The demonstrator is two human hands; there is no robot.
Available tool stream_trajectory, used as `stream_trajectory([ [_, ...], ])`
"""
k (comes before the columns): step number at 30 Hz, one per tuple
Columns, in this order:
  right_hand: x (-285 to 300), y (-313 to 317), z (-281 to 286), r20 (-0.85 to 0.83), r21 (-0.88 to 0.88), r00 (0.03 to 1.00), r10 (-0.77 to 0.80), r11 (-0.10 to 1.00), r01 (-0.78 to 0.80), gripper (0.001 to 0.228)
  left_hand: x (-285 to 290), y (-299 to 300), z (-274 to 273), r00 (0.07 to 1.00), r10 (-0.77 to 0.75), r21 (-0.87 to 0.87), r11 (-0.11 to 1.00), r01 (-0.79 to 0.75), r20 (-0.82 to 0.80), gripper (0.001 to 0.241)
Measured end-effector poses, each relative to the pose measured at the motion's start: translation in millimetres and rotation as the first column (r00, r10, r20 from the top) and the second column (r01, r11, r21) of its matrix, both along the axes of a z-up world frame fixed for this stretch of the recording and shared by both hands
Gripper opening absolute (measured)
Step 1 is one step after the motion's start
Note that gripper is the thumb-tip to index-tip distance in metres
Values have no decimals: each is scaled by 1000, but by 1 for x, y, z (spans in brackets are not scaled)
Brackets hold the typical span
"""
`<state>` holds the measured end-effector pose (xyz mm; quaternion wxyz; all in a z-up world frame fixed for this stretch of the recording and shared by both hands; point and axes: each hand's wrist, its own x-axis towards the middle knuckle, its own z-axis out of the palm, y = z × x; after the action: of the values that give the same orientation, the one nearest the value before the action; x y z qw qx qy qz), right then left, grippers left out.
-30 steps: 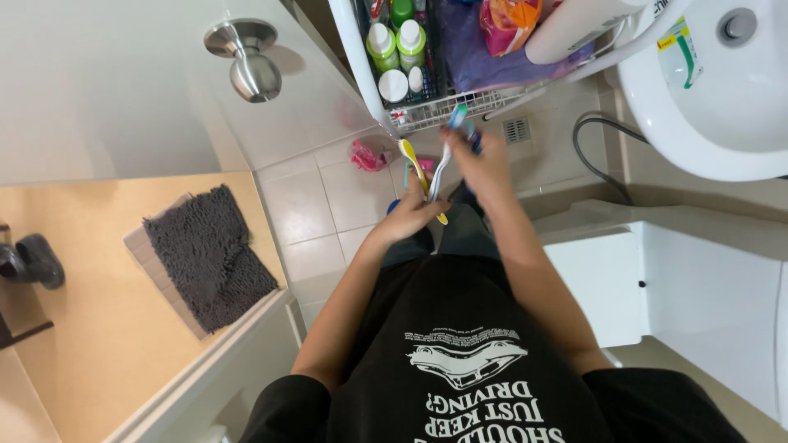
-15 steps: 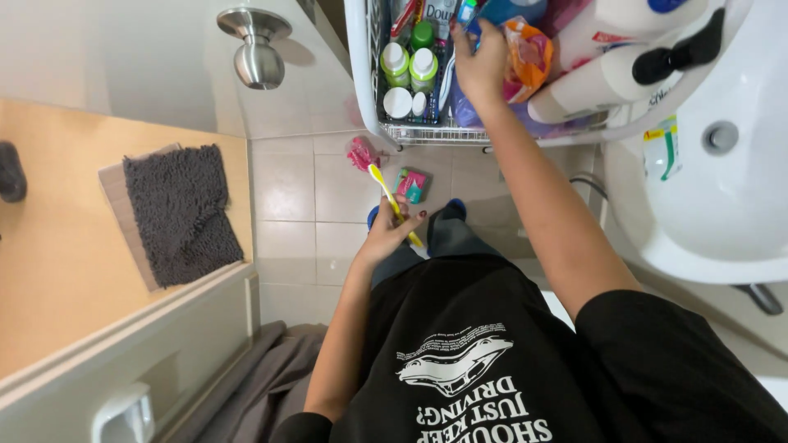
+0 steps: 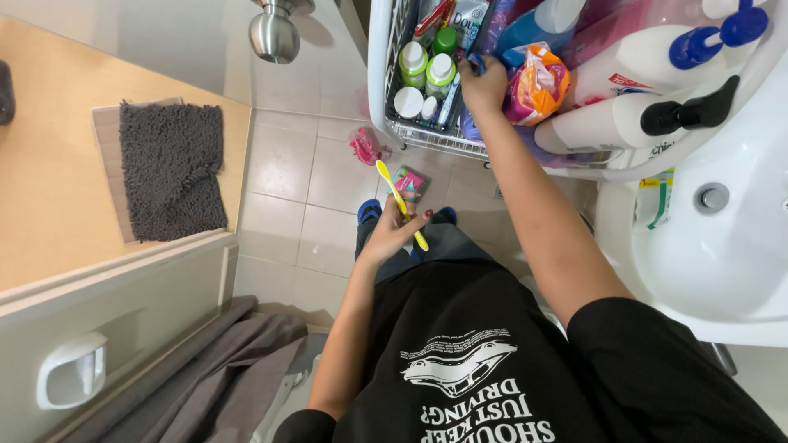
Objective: The person organizes various toiletries in a bathroom, moving items such as toothpaste, toothbrushes, and bottles from the sink area onto a white wire rack. The person handles multiple toothbrushes, including a new pack, and arranges them on the rack.
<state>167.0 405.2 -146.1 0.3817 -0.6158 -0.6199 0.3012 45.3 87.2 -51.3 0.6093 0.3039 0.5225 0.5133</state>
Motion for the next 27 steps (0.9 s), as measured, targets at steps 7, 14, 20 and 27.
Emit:
stream_trajectory([
  [7, 8, -8, 43, -641, -527, 734, -226, 825, -205, 33, -3, 16, -2, 999, -22, -34, 999, 21, -41, 48],
  [14, 10, 3, 4, -777, -493, 579, -248, 811, -315, 36, -4, 16, 5, 999, -38, 23, 999, 38, 13, 49],
  [20, 1, 0, -16, -855, -414, 416, -310, 891, -188, 34, -10, 7, 12, 992, -42, -21, 999, 45, 119, 45],
  [27, -19, -23, -4, -860, -326, 408, -308, 945, 26, 27, -12, 5, -3, 992, -35, -29, 999, 39, 123, 43],
])
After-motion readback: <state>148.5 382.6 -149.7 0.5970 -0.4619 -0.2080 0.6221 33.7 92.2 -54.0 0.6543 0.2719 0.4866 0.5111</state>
